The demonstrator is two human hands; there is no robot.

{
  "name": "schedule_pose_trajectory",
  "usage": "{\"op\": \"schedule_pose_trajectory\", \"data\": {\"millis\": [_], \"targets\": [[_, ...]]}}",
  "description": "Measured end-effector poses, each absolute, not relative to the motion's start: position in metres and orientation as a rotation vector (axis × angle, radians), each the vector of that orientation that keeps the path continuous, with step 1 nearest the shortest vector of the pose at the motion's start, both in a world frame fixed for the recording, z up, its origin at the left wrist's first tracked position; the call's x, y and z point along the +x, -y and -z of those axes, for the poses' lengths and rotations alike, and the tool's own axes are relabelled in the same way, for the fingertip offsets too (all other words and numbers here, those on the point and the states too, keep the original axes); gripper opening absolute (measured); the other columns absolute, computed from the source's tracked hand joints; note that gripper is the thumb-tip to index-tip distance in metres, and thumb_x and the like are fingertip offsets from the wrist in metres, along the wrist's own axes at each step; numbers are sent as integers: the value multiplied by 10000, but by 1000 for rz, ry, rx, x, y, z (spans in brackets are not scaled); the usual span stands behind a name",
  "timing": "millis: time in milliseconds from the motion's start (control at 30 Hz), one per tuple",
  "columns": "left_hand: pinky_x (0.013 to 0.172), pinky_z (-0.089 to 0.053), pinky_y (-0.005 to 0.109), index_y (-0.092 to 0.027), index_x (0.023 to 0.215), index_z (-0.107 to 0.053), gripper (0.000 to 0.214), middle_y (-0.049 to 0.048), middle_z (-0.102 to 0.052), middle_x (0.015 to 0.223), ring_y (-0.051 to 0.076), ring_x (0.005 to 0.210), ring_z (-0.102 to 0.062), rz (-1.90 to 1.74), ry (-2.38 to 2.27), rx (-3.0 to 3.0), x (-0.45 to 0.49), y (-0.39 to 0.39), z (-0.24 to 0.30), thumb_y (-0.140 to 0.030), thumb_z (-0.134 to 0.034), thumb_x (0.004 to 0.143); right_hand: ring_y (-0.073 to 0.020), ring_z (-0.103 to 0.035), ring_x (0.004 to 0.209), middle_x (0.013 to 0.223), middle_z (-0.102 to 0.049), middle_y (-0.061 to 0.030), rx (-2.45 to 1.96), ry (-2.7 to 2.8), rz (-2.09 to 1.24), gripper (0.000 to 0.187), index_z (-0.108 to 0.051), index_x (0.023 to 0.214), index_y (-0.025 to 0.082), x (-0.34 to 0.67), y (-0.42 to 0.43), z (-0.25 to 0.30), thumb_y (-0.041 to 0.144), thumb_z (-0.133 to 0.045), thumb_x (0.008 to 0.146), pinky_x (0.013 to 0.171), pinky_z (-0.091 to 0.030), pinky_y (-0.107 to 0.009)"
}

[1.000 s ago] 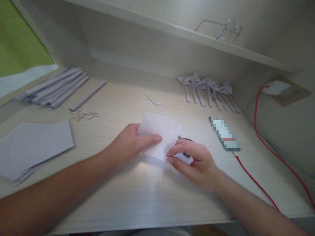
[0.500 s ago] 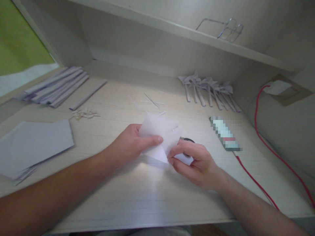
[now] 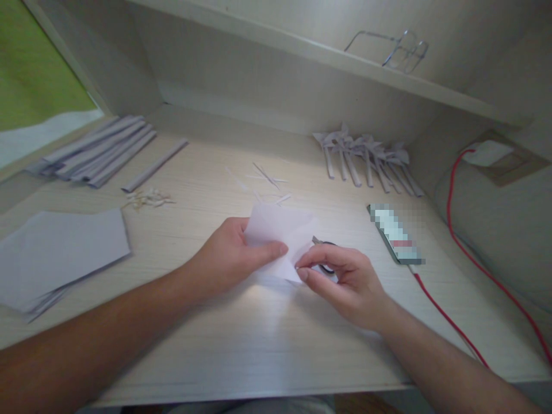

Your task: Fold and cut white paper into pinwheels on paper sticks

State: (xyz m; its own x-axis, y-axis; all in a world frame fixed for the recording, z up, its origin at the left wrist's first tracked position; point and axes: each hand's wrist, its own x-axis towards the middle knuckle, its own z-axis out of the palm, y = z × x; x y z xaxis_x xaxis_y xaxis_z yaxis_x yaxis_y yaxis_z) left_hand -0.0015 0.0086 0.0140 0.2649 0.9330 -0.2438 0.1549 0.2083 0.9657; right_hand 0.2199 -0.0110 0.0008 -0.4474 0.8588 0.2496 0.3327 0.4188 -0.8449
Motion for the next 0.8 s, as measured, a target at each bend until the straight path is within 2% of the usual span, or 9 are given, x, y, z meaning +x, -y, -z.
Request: {"op": "schedule_pose_trajectory", "data": {"millis": [533, 800], "targets": [[647, -504, 256, -136, 925, -759, 255, 41, -784, 871, 189, 741, -689, -803, -1121, 1261, -2, -9, -7, -308, -797, 741, -142, -635, 753, 819, -725, -19, -996, 1907, -1099, 80, -739, 885, 188, 221, 10, 1, 124, -700, 855, 707, -493, -262], [614, -486, 241, -139, 872, -754, 211, 26, -776, 825, 174, 702, -676, -801, -1123, 1282, -3, -8, -8, -302, -792, 744, -145, -639, 751, 819, -724, -27, -993, 1920, -1127, 90, -740, 862, 174, 218, 9, -1, 108, -680, 851, 705, -496, -267]]}}
